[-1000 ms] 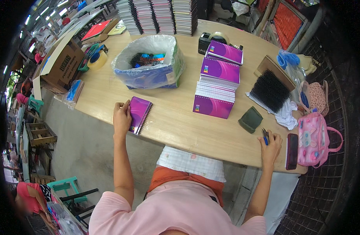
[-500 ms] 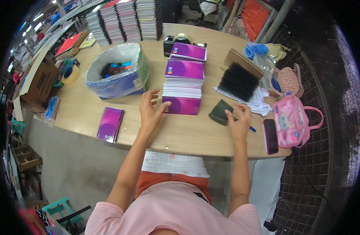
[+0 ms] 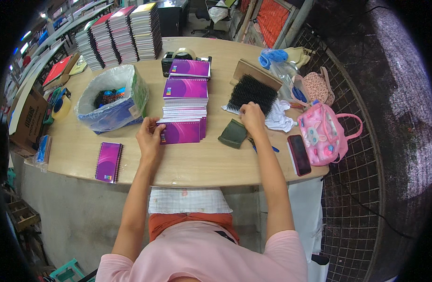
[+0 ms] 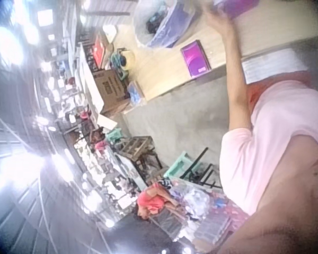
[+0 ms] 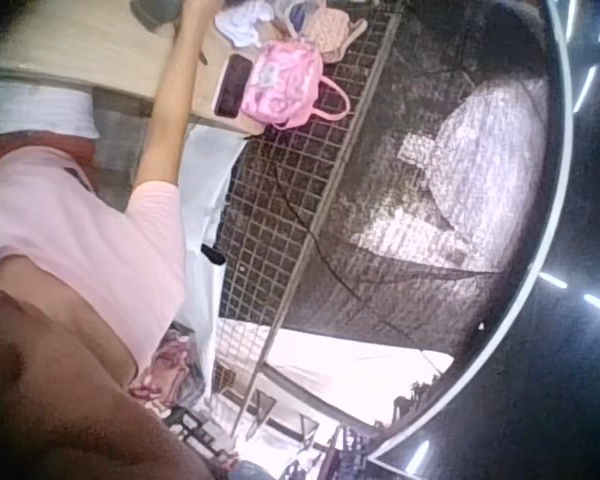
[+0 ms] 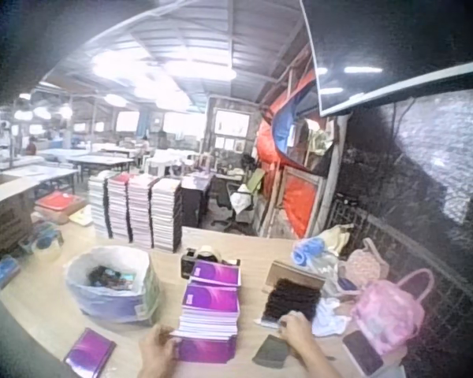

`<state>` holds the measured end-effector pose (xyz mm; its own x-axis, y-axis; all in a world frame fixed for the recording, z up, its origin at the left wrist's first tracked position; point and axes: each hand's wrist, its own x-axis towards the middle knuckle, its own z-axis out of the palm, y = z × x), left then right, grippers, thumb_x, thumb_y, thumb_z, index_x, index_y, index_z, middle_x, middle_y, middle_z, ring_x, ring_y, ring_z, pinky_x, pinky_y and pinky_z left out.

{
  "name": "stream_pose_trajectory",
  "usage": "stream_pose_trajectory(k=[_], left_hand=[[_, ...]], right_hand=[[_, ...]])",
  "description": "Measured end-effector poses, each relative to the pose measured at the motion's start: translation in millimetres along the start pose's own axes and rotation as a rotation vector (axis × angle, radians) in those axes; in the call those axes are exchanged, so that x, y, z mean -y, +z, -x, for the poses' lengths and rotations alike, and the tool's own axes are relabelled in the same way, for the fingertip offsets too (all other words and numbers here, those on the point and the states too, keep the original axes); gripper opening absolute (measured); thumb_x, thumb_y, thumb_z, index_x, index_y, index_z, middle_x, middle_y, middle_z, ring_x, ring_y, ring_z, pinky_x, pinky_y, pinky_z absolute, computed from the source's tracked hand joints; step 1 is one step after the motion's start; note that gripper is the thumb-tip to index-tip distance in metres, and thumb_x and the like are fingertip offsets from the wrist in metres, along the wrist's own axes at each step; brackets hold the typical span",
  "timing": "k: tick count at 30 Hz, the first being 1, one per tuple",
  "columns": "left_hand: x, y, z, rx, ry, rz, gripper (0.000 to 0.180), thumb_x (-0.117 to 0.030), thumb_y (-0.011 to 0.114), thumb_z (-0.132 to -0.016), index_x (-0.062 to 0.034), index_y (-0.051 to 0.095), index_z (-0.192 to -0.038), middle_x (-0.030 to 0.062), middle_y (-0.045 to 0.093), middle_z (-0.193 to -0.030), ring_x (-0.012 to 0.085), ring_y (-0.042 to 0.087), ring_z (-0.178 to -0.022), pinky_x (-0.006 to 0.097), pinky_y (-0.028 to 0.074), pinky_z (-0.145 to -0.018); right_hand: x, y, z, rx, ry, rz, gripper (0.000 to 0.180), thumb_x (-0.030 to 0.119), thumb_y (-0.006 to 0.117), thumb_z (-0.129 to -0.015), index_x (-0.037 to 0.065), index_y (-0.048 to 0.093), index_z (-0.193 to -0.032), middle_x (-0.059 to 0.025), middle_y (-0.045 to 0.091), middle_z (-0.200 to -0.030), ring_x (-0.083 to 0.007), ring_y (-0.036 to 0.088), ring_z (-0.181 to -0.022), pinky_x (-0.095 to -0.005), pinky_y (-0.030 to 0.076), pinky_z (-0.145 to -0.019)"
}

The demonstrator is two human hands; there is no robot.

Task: The person assembles notebooks by sliding wire spirals into the punched holes of small stacks of paper and covers, then uses pliers to crimp the ends of the wires.

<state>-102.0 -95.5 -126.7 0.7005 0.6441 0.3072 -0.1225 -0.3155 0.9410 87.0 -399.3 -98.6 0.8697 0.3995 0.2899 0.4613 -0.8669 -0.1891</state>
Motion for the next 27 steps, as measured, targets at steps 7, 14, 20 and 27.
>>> stream_pose_trajectory(k=[7, 14, 20, 27], left_hand=[[-17.4, 1.2, 8.3, -0.079, 0.045, -0.022, 0.021, 0.005, 0.074, -0.084, 0.001, 0.059, -0.099, 0.0139, 0.072, -0.096, 0.0195, 0.07, -0.079, 0.034, 0.056, -0.069], [-21.9, -21.3, 23.7, 0.053, 0.083, 0.011, 0.025, 0.011, 0.068, -0.083, 0.0014, 0.06, -0.105, 0.0158, 0.065, -0.099, 0.027, 0.066, -0.086, 0.034, 0.053, -0.079], [-41.3, -38.9, 46.4, 0.177, 0.222, -0.077, 0.037, 0.017, 0.058, -0.085, -0.0046, 0.069, -0.112, 0.0127, 0.059, -0.095, 0.0238, 0.061, -0.084, 0.032, 0.051, -0.077], [-36.2, -33.5, 55.1, 0.193, 0.335, -0.113, 0.03, 0.012, 0.06, -0.087, -0.0049, 0.07, -0.109, 0.0111, 0.055, -0.1, 0.0232, 0.06, -0.087, 0.032, 0.051, -0.076]], right_hand=[[-8.9, 11.8, -12.2, -0.159, -0.163, 0.324, 0.014, 0.018, 0.076, -0.079, 0.01, 0.073, -0.09, -0.0063, 0.06, -0.101, -0.0281, 0.056, -0.106, -0.049, 0.045, -0.083], [-21.3, 12.6, -9.7, -0.188, -0.288, 0.303, 0.017, 0.025, 0.076, -0.08, 0.01, 0.071, -0.087, -0.0036, 0.06, -0.1, -0.026, 0.056, -0.103, -0.0487, 0.043, -0.083], [-23.3, 9.1, -7.8, -0.246, -0.397, 0.313, 0.015, 0.022, 0.077, -0.079, 0.01, 0.071, -0.086, -0.0044, 0.06, -0.097, -0.0251, 0.058, -0.098, -0.0462, 0.044, -0.083], [-20.2, -18.4, -10.3, -0.407, -0.369, 0.027, 0.014, 0.011, 0.073, -0.082, 0.003, 0.069, -0.093, -0.0111, 0.065, -0.108, -0.0325, 0.062, -0.099, -0.0454, 0.047, -0.089]])
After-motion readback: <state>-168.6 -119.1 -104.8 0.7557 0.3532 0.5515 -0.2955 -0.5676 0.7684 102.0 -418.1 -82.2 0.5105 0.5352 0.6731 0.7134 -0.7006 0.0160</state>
